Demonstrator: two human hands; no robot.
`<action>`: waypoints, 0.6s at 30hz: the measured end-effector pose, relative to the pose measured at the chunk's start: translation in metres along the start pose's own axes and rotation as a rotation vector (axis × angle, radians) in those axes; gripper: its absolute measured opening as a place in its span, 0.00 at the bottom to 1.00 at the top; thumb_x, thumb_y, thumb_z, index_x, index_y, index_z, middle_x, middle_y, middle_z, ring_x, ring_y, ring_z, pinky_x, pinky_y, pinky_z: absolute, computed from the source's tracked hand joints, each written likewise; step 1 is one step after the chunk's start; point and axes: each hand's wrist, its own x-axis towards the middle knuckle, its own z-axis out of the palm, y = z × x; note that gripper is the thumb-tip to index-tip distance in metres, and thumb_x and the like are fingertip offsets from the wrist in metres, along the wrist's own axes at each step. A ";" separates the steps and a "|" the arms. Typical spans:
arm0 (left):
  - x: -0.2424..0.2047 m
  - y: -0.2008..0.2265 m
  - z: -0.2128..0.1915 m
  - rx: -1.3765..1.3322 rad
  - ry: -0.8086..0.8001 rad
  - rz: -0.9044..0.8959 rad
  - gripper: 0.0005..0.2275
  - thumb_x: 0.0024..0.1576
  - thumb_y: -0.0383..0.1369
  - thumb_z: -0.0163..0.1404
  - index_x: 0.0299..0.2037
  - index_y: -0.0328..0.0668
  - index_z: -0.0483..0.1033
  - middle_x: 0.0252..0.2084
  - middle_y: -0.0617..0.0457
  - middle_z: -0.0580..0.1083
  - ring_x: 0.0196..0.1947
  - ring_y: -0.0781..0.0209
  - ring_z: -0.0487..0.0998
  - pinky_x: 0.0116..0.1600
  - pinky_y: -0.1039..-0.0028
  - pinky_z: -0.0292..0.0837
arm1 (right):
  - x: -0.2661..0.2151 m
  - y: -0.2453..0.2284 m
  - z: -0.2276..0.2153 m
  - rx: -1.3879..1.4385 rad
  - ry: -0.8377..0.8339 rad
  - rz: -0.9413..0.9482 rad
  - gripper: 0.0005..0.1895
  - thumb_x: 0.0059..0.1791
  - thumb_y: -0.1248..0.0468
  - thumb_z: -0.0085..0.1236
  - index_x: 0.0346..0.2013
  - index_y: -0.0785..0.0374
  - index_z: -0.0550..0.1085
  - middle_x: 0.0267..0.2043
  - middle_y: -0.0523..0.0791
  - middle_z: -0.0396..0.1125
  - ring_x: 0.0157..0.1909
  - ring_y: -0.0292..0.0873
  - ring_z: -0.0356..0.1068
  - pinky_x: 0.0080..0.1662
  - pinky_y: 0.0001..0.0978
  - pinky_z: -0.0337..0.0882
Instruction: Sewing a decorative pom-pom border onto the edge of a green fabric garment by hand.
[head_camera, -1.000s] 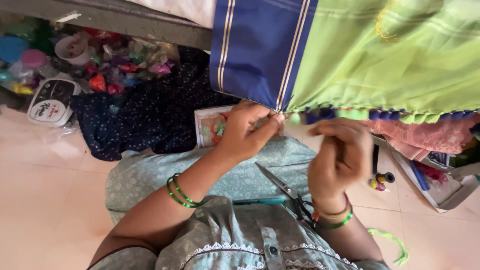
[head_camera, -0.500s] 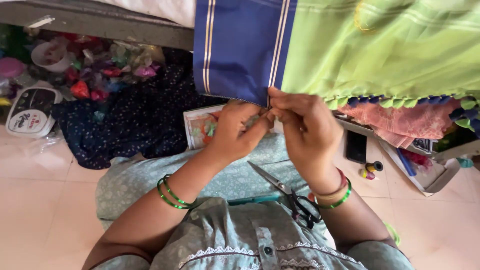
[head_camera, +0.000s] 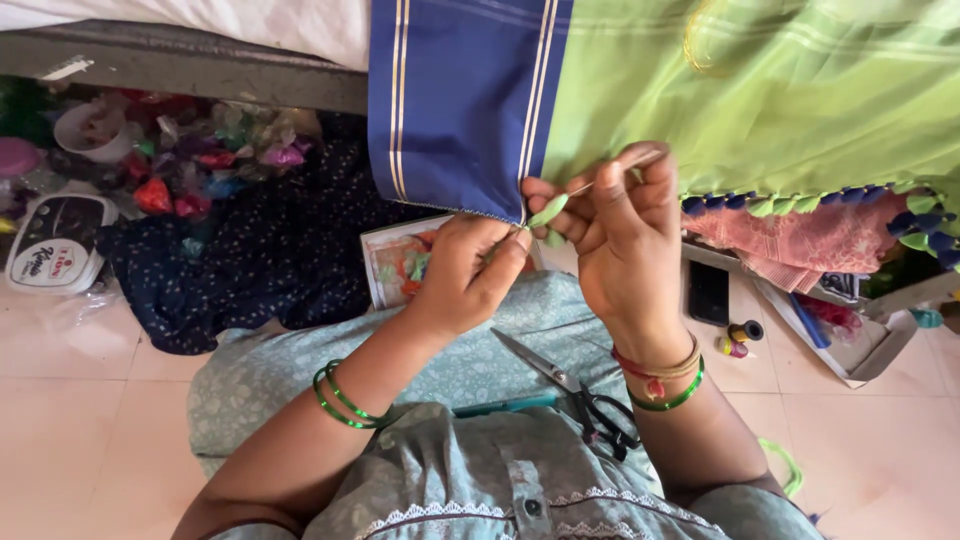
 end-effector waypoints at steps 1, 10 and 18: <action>-0.001 -0.003 -0.001 0.040 -0.010 -0.056 0.06 0.62 0.24 0.48 0.32 0.31 0.73 0.25 0.51 0.70 0.27 0.61 0.72 0.36 0.69 0.67 | 0.000 0.000 0.003 0.026 -0.038 -0.039 0.01 0.60 0.69 0.44 0.44 0.61 0.65 0.39 0.49 0.72 0.48 0.53 0.78 0.51 0.44 0.80; -0.012 -0.047 0.006 -0.190 0.117 0.003 0.11 0.61 0.19 0.44 0.52 0.29 0.74 0.49 0.52 0.72 0.48 0.68 0.74 0.53 0.74 0.69 | -0.057 -0.006 -0.024 -0.027 -0.385 -0.244 0.05 0.60 0.71 0.53 0.43 0.63 0.66 0.40 0.43 0.72 0.43 0.39 0.71 0.49 0.30 0.76; -0.020 -0.096 0.013 -0.486 0.202 -0.458 0.07 0.67 0.25 0.48 0.49 0.27 0.78 0.43 0.54 0.73 0.41 0.70 0.68 0.45 0.76 0.63 | -0.137 0.007 -0.243 -1.244 0.311 -0.072 0.02 0.52 0.74 0.59 0.37 0.68 0.74 0.39 0.49 0.72 0.42 0.42 0.72 0.47 0.30 0.72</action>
